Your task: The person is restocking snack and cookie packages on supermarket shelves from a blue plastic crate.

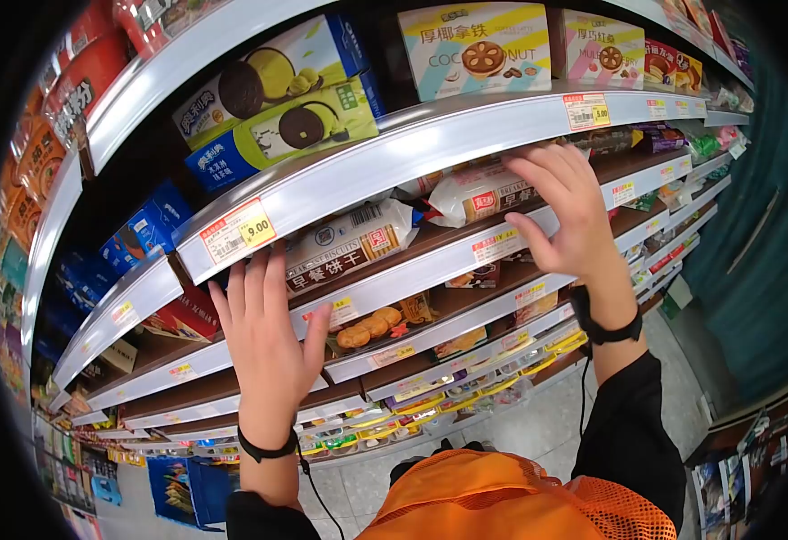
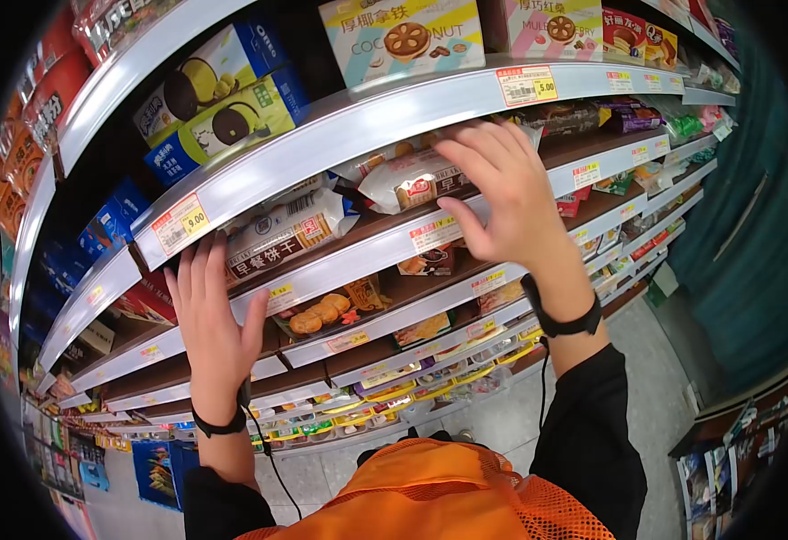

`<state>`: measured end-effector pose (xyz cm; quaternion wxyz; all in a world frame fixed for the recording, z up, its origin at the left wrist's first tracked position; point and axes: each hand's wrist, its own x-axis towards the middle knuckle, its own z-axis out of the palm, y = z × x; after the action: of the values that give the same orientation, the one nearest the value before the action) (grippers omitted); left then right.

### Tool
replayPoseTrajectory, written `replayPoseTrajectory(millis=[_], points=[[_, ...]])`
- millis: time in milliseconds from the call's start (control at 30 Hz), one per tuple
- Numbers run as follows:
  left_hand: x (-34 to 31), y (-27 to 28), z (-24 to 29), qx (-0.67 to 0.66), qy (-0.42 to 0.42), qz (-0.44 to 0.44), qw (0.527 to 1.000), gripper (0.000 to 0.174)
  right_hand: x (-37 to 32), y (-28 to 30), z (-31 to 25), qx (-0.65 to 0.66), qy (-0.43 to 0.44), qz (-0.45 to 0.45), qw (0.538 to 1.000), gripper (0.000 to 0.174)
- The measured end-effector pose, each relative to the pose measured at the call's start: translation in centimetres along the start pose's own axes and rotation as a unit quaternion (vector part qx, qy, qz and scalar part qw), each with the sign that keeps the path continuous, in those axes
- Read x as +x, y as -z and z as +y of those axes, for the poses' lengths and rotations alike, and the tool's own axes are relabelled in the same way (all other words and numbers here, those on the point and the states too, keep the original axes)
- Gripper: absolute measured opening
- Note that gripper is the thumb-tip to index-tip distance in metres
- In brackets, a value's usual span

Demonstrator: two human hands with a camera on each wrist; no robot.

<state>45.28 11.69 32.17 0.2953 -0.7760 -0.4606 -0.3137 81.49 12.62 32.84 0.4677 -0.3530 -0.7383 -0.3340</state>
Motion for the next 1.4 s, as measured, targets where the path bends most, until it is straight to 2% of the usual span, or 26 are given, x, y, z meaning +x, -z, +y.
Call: replayPoseTrajectory(millis=[67, 100, 167, 233, 300, 333, 533, 567, 600, 633, 700, 800, 833, 900, 967, 1000, 1033, 1100, 1133, 1167, 1200, 1233, 1300, 1333, 1367, 1400], points=[[0.9, 0.3, -0.4, 0.025, -0.008, -0.027, 0.999, 0.065, 0.7, 0.1, 1.6, 0.003, -0.022, -0.116, 0.993, 0.062], [1.3, 0.2, -0.7, 0.028, -0.002, -0.023, 0.999, 0.065, 0.8, -0.1, 2.2, 0.005, -0.015, -0.114, 0.993, 0.062], [1.9, 0.1, -1.6, -0.011, 0.001, -0.073, 0.997, 0.064, 0.8, -1.0, 3.3, 0.025, -0.008, -0.179, 0.983, 0.068], [2.1, 0.2, -2.4, -0.009, 0.005, -0.079, 0.997, 0.064, 1.1, -1.2, 2.9, 0.048, -0.047, -0.248, 0.967, 0.067], [2.1, 0.2, -2.8, -0.058, 0.015, -0.118, 0.991, 0.065, 1.0, -1.1, 2.9, 0.062, -0.068, -0.272, 0.958, 0.066], [1.9, 0.0, -2.8, -0.047, 0.0, -0.101, 0.994, 0.069, 0.8, -1.1, 2.9, 0.064, -0.066, -0.271, 0.958, 0.066], [-0.1, -0.3, -1.9, 0.014, -0.028, 0.021, 0.999, 0.062, -0.9, -1.5, 2.6, 0.08, -0.033, -0.157, 0.984, 0.059], [-0.7, -0.7, -1.9, 0.015, -0.025, 0.02, 0.999, 0.062, -1.2, -1.6, 2.5, 0.062, -0.009, -0.117, 0.991, 0.06], [-1.3, -1.3, -2.1, 0.041, -0.048, 0.072, 0.995, 0.061, -1.5, -1.8, 2.4, 0.043, 0.014, -0.077, 0.996, 0.061], [-1.9, -1.7, -2.1, 0.069, -0.065, 0.127, 0.987, 0.06, -2.3, -2.2, 2.8, 0.02, 0.042, -0.038, 0.998, 0.054], [-3.5, -1.1, -1.4, 0.069, -0.057, 0.141, 0.986, 0.057, -4.4, -2.3, 2.4, -0.063, 0.088, 0.061, 0.992, 0.039], [-7.3, 0.6, -0.2, 0.051, -0.053, 0.183, 0.98, 0.052, -8.1, -1.1, -0.1, -0.084, 0.107, 0.139, 0.981, 0.032], [-9.2, 1.9, -0.3, 0.063, -0.04, 0.162, 0.984, 0.053, -8.9, -0.6, -1.5, -0.07, 0.109, 0.154, 0.98, 0.033], [-12.1, 4.5, 0.4, 0.059, -0.035, 0.122, 0.99, 0.055, -11.0, 1.7, -3.9, -0.03, 0.09, 0.118, 0.989, 0.033], [-13.8, 6.6, 0.6, 0.001, -0.022, 0.029, 0.999, 0.058, -12.5, 1.9, -5.6, 0.05, 0.103, 0.123, 0.986, 0.031], [-14.9, 7.5, 0.2, -0.013, -0.013, -0.02, 1.0, 0.066, -13.5, 1.5, -7.0, 0.071, 0.09, 0.12, 0.986, 0.034], [-16.8, 8.2, -0.2, 0.0, 0.004, -0.023, 1.0, 0.066, -13.8, 1.5, -8.8, 0.171, 0.065, 0.079, 0.98, 0.036], [-21.3, 8.1, -0.4, -0.145, 0.14, -0.197, 0.959, 0.069, -15.6, 0.0, -11.5, 0.277, 0.049, 0.026, 0.959, 0.044], [-22.7, 7.4, -0.4, -0.154, 0.166, -0.255, 0.94, 0.067, -16.0, -0.5, -12.3, 0.281, 0.047, -0.01, 0.959, 0.052], [-25.1, 6.5, -0.9, -0.146, 0.178, -0.254, 0.939, 0.067, -16.2, -1.2, -14.2, 0.284, 0.046, -0.045, 0.957, 0.06], [-29.9, 7.9, -1.6, -0.194, 0.273, -0.288, 0.897, 0.063, -16.0, -4.2, -17.7, 0.31, 0.071, -0.032, 0.948, 0.076], [-33.7, 7.9, -2.7, -0.262, 0.339, -0.313, 0.848, 0.059, -16.2, -5.7, -20.8, 0.33, 0.079, -0.028, 0.94, 0.076], [-40.2, 7.4, -2.5, -0.286, 0.403, -0.349, 0.796, 0.053, -16.8, -7.9, -24.5, 0.415, 0.048, -0.089, 0.904, 0.078], [-42.7, 7.6, -1.9, -0.348, 0.509, -0.373, 0.693, 0.051, -16.8, -8.3, -26.1, 0.41, 0.048, -0.148, 0.899, 0.075], [-45.4, 8.0, -1.5, -0.404, 0.601, -0.385, 0.572, 0.05, -16.7, -9.0, -28.0, 0.421, 0.055, -0.148, 0.893, 0.075], [-49.0, 8.4, -1.4, -0.4, 0.612, -0.371, 0.573, 0.048, -16.8, -10.2, -30.3, 0.435, 0.062, -0.187, 0.878, 0.074]])
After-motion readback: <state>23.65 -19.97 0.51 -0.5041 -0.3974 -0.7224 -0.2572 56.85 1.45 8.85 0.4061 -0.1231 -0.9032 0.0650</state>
